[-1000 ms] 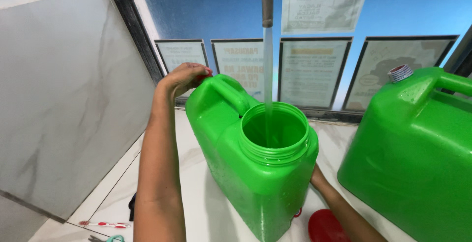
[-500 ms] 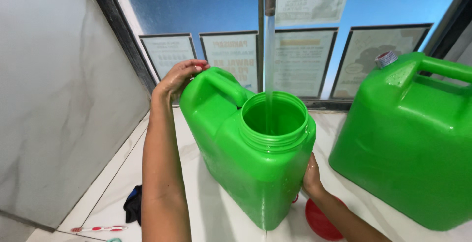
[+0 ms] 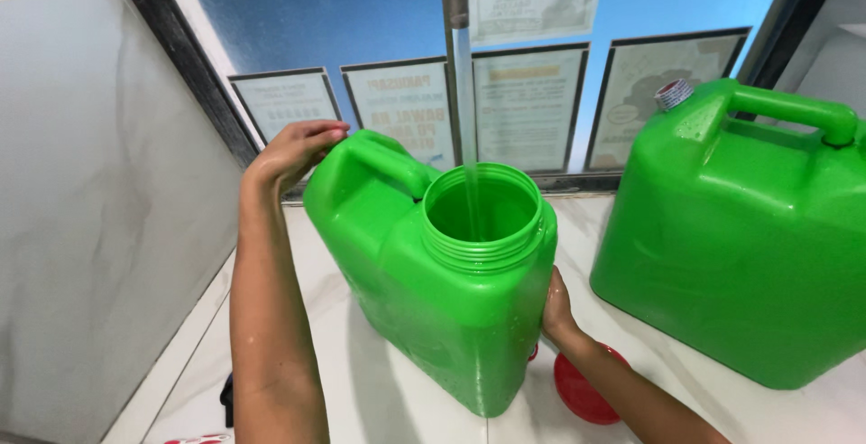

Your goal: The person applies labels to green plastic jerrycans using a heat gun, then washes the jerrycans with a sponge under running water, rinses them, and refills them with water. The person also uses scissors to cut a cap and applies a label to the lid.

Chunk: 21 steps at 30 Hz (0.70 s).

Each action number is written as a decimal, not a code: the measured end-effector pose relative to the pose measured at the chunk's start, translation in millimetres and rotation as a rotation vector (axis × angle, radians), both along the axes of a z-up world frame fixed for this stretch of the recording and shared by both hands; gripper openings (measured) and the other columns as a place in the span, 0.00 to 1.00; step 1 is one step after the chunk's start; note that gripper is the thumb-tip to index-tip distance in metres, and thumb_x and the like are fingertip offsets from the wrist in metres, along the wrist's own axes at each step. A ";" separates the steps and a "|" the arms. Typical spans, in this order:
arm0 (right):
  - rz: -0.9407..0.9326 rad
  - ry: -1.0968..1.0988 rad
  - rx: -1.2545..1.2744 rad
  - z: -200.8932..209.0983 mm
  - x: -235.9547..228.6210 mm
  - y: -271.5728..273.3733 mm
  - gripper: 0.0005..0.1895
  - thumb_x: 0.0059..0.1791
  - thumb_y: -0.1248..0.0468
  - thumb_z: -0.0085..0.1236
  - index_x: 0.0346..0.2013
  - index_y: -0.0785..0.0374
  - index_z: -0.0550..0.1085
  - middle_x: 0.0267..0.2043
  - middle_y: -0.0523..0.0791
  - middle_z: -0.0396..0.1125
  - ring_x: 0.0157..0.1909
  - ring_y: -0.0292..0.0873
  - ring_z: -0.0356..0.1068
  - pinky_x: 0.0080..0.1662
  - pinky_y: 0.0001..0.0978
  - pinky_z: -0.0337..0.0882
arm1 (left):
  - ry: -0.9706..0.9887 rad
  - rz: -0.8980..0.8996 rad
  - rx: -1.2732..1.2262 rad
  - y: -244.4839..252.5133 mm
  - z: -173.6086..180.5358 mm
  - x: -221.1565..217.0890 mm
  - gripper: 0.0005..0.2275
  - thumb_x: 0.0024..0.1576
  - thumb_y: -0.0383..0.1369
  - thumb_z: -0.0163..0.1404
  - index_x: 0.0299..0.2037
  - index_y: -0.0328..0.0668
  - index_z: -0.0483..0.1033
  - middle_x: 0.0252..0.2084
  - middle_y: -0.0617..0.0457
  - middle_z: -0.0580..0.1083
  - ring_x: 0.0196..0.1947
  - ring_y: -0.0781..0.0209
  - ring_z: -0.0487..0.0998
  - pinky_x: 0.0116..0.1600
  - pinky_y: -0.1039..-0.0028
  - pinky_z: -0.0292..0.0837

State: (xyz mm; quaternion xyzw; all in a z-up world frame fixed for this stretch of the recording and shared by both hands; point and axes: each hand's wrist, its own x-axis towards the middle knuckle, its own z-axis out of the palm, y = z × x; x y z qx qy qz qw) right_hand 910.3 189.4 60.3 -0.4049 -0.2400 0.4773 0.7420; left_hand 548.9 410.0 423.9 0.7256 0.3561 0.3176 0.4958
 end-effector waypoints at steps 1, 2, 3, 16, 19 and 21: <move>0.013 0.047 0.002 0.8 -1.9 2.3 0.27 0.59 0.49 0.29 0.54 0.64 0.70 0.48 0.46 0.70 0.48 0.40 0.70 0.52 0.34 0.71 | -0.159 -0.081 -0.113 -4.1 -1.9 -7.3 0.18 0.56 0.36 0.57 0.56 0.38 0.77 0.50 0.50 0.79 0.50 0.60 0.79 0.56 0.70 0.76; 0.020 0.045 0.011 3.5 -2.7 5.7 0.26 0.59 0.49 0.29 0.55 0.64 0.70 0.49 0.46 0.70 0.49 0.40 0.70 0.52 0.34 0.71 | -0.175 -0.119 -0.127 -8.6 -0.6 -11.2 0.20 0.56 0.37 0.58 0.57 0.37 0.75 0.53 0.50 0.78 0.52 0.60 0.78 0.57 0.70 0.76; 0.028 0.043 0.019 6.6 -4.0 8.1 0.26 0.59 0.49 0.30 0.56 0.64 0.70 0.49 0.46 0.70 0.49 0.40 0.70 0.52 0.34 0.71 | -0.191 -0.158 -0.141 -13.9 3.1 -13.0 0.22 0.56 0.38 0.58 0.58 0.37 0.74 0.55 0.49 0.77 0.53 0.60 0.77 0.58 0.70 0.76; 0.007 -0.077 -0.039 39.8 -11.4 -6.1 0.28 0.58 0.48 0.32 0.60 0.67 0.68 0.52 0.49 0.69 0.52 0.43 0.69 0.55 0.38 0.71 | 0.192 0.159 0.248 -13.5 5.7 -3.7 0.26 0.51 0.49 0.58 0.54 0.40 0.82 0.46 0.46 0.83 0.41 0.54 0.80 0.50 0.62 0.77; 0.017 -0.157 -0.042 35.2 -16.1 -10.2 0.30 0.57 0.47 0.31 0.60 0.65 0.68 0.50 0.50 0.69 0.51 0.44 0.70 0.55 0.39 0.72 | -0.362 -0.105 0.060 -17.3 -18.2 -17.5 0.34 0.49 0.50 0.65 0.61 0.37 0.72 0.61 0.48 0.73 0.56 0.61 0.77 0.64 0.62 0.73; -0.025 -0.165 -0.082 42.9 -10.8 -2.0 0.29 0.57 0.46 0.31 0.62 0.62 0.67 0.52 0.48 0.69 0.54 0.41 0.70 0.57 0.36 0.71 | -0.038 -0.024 0.138 -6.3 -4.7 -7.0 0.35 0.48 0.52 0.60 0.67 0.49 0.71 0.60 0.43 0.74 0.55 0.57 0.76 0.62 0.59 0.64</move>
